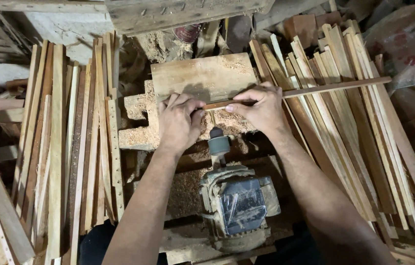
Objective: Processing thin wooden strips by placing them into a machine jig
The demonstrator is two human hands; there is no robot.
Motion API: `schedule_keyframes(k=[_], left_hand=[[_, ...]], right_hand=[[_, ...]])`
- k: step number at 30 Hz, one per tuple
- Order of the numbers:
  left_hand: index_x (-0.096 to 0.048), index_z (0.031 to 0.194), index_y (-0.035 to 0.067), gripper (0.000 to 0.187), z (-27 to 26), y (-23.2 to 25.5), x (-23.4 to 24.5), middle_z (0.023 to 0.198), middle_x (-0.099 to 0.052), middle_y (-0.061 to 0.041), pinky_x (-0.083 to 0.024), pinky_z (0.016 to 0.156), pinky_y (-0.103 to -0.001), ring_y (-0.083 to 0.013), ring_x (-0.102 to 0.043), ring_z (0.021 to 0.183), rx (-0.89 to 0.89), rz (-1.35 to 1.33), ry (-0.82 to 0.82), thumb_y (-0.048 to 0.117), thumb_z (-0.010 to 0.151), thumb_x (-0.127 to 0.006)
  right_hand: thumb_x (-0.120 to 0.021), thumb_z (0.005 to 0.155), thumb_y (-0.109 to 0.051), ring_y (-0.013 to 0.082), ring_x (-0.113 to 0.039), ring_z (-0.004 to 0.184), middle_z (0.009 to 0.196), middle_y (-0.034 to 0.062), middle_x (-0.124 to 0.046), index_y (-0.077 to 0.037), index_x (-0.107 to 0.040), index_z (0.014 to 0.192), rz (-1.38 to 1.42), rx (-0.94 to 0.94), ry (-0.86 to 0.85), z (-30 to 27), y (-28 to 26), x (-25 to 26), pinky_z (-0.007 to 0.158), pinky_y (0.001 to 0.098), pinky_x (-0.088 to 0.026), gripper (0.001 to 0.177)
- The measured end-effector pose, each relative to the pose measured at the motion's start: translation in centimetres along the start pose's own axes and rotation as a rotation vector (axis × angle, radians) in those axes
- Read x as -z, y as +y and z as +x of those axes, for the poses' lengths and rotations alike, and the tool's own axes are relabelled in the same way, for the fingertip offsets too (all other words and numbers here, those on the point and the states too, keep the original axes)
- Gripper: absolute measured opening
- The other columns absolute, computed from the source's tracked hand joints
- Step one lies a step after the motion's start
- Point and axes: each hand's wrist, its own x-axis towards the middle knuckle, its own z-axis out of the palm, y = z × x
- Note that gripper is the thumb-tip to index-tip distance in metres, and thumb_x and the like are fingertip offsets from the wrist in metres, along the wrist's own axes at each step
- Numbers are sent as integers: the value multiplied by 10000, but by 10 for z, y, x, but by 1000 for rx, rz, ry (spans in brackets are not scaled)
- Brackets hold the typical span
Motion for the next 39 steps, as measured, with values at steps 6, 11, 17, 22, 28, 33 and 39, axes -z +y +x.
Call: schedule_keyframes(k=[6,11,17,22,28,33,39], left_hand=[[-777,971,231,144,-2,4,1,1001,-714,46,-418,910,-411,-194,-606,1003,-30,17,29,199,833,-802],[-770,1064,222,185,-1,4,-3,966,-697,23,-436,891,-392,-208,-610,986,23,55,28,244,880,-779],[-757,1033,214,175,-7,-11,-10,944,-642,16,-437,906,-388,-225,-606,1005,46,40,37,252,866,-792],[-755,1033,190,169,-5,-12,-8,950,-636,-2,-424,916,-404,-239,-601,1010,73,-22,-1,194,866,-783],[-752,1001,167,138,-7,-13,-7,947,-646,-9,-419,929,-404,-229,-611,1008,56,-38,-2,158,867,-784],[-749,1020,152,136,-6,-12,-2,942,-661,-13,-416,936,-405,-212,-603,1002,8,-34,-25,133,886,-770],[-749,992,159,114,-6,-6,5,925,-679,1,-419,945,-400,-209,-607,997,-28,-31,-10,159,882,-781]], right_hand=[[-966,626,-463,170,-609,1016,859,3,-607,-348,-807,898,-22,-44,-28,-1,10,-5,979,316,-308,335],[-983,624,-397,234,-625,931,750,22,-655,-288,-816,858,31,33,14,3,19,-26,918,361,-350,308],[-975,644,-422,217,-638,913,773,-23,-723,-299,-801,877,-33,115,25,5,8,-9,873,363,-346,315],[-972,650,-393,215,-624,885,748,-57,-725,-306,-791,829,-6,124,43,7,3,-8,848,359,-356,269],[-985,654,-341,220,-617,866,749,-42,-735,-280,-797,816,31,119,43,5,1,-8,830,352,-362,256],[-982,648,-364,203,-625,869,723,-67,-722,-302,-796,812,22,95,46,5,7,-9,860,354,-342,256],[-980,629,-386,200,-631,849,727,-72,-720,-306,-796,820,15,121,52,1,15,-14,838,340,-355,276]])
